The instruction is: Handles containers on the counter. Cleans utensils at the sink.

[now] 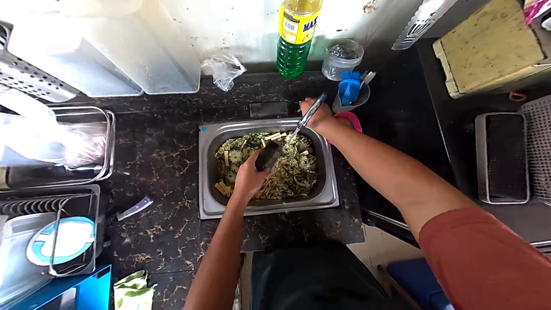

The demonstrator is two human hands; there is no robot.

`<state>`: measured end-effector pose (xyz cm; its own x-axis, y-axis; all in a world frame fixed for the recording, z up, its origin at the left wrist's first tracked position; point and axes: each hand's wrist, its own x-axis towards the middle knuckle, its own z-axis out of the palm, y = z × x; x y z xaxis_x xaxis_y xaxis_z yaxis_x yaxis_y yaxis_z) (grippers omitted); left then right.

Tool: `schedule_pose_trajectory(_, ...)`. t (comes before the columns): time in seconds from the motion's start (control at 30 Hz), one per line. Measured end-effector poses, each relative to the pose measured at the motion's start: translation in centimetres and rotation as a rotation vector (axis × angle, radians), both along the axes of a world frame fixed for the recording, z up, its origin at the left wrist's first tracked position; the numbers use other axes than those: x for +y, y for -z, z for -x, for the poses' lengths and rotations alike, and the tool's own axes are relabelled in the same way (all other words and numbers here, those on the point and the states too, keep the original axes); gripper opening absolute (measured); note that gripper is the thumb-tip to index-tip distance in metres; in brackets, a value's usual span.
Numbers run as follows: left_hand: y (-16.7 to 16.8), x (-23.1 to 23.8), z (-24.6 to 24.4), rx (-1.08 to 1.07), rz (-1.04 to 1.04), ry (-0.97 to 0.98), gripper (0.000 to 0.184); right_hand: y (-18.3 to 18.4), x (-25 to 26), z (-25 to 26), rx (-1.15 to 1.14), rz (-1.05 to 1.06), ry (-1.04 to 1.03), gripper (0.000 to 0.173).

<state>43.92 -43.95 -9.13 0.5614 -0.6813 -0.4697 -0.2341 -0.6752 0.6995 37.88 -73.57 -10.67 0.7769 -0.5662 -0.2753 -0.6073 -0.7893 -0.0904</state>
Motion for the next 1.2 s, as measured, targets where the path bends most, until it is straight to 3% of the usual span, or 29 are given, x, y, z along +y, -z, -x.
schedule_pose_trajectory(0.13, 1.1, 4.6, 0.4, 0.044, 0.15, -0.229, 0.061, -1.7, 0.6, -2.1, 0.134, 0.074, -0.055, 0.015)
schedule_pose_trajectory(0.27, 1.7, 6.6, 1.4, 0.227, 0.397, -0.602, 0.064, -1.4, 0.7, -3.0, 0.179, 0.08, -0.084, 0.012)
schedule_pose_trajectory(0.33, 1.4, 7.0, 1.8, 0.394, 0.456, -0.82, 0.057, -0.1, 0.4, -2.3, 0.095, 0.084, -0.058, 0.015)
schedule_pose_trajectory(0.43, 1.2, 6.5, 2.0, 0.612, 0.515, -1.081, 0.055, 1.7, 0.6, 0.8, -0.258, -0.065, 0.168, 0.037)
schedule_pose_trajectory(0.5, 1.6, 5.8, 2.6, 0.472, 0.512, -1.017, 0.062, 1.6, 3.7, 3.1, -0.486, -0.244, 0.363, 0.046)
schedule_pose_trajectory(0.57, 2.2, 5.1, 3.2, 0.331, 0.489, -0.935, 0.063, 1.7, 8.1, 6.0, -0.561, -0.484, 0.489, 0.047)
schedule_pose_trajectory(0.63, 2.3, 4.9, 3.4, 0.407, 0.493, -1.03, 0.06, 2.1, 12.3, 8.7, -0.614, -0.788, 0.548, 0.058)
schedule_pose_trajectory(0.73, 1.4, 4.5, 4.5, 0.476, 0.501, -1.005, 0.069, 2.1, 18.4, 10.0, -0.795, -1.091, 0.435, 0.062)
schedule_pose_trajectory(0.83, 0.0, 4.0, 7.0, 0.476, 0.503, -0.886, 0.063, -1.5, 24.3, 9.2, -0.993, -1.291, 0.183, 0.065)
schedule_pose_trajectory(0.9, -1.2, 3.9, 8.1, 0.516, 0.536, -0.815, 0.052, -2.7, 25.8, 8.6, -1.078, -1.304, -0.004, 0.076)
schedule_pose_trajectory(1.0, -2.2, 4.3, 8.2, 0.55, 0.522, -0.872, 0.057, -1.4, 24.7, 9.5, -1.04, -1.185, -0.072, 0.07)
schedule_pose_trajectory(1.1, -2.0, 5.4, 7.5, 0.575, 0.534, -0.919, 0.069, 2.3, 21.4, 10.8, -0.918, -1.111, 0.038, 0.063)
schedule_pose_trajectory(1.2, -1.6, 6.8, 7.4, 0.627, 0.527, -0.979, 0.06, 6.5, 18.4, 11.2, -0.841, -1.098, 0.283, 0.065)
